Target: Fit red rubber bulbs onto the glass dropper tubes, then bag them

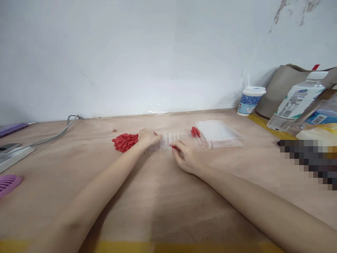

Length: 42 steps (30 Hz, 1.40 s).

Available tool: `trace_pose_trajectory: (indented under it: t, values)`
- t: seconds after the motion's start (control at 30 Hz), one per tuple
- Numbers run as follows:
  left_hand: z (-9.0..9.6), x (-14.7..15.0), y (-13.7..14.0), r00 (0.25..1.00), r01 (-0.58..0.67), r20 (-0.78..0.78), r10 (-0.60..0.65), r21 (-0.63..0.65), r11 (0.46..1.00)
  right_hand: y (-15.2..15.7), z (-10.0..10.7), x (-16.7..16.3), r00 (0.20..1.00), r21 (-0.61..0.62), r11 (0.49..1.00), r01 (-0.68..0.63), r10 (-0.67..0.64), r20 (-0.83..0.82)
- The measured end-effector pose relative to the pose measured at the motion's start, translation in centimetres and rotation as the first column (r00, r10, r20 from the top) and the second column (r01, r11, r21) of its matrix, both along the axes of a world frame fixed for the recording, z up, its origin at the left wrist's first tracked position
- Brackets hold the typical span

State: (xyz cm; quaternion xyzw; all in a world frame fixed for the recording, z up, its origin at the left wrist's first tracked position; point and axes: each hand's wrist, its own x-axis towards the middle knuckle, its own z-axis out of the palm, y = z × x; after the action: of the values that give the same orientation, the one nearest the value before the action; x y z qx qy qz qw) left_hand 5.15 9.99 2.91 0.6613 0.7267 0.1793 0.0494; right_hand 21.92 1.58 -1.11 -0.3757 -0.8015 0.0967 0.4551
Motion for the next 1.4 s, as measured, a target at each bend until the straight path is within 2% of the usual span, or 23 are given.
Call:
trace_pose_trajectory:
  t: [0.27,0.43,0.53,0.67,0.73,0.8,0.87,1.0,1.17,1.4]
  values:
    - [-0.4,0.3,1.3,0.998,-0.029,0.049,0.032,-0.052,0.998,0.0,0.2,0.0,0.998,-0.013,1.000,-0.019,0.019,0.056]
    - [-0.6,0.4,1.4,0.995,-0.020,0.096,0.023,-0.039,0.999,0.5,-0.3,0.1,0.999,0.002,0.999,0.032,-0.032,0.031]
    - [-0.1,0.4,0.8,0.991,0.038,0.130,-0.038,0.000,0.999,0.7,-0.6,0.2,0.996,0.053,0.995,0.089,-0.090,0.014]
    - [1.2,-0.1,-1.4,0.969,0.171,0.156,-0.190,0.129,0.977,0.9,-1.0,0.3,0.993,0.127,0.987,0.103,-0.109,0.042]
    - [1.5,-0.7,-2.8,0.936,0.261,0.183,-0.301,0.214,0.941,0.9,-0.9,0.3,0.993,0.133,0.987,0.093,-0.101,0.056]
    - [1.4,-1.6,-4.2,0.838,0.408,0.236,-0.492,0.327,0.852,0.9,-0.8,0.4,0.993,0.142,0.985,0.098,-0.106,0.047]
    - [0.8,-2.6,-5.4,0.737,0.532,0.231,-0.635,0.381,0.756,0.9,-0.6,0.4,0.992,0.145,0.983,0.111,-0.118,0.042]
    - [-1.1,-4.2,-6.6,0.683,0.651,0.082,-0.726,0.382,0.656,0.7,-0.3,0.4,0.993,0.090,0.991,0.100,-0.105,0.061]
    - [-2.8,-4.3,-7.0,0.623,0.715,0.041,-0.781,0.376,0.590,0.3,0.0,0.3,0.996,0.058,0.996,0.060,-0.064,0.061]
    - [-2.9,-4.1,-7.1,0.603,0.719,0.063,-0.795,0.388,0.577,0.2,0.0,0.3,0.997,0.027,1.000,0.001,-0.003,0.077]
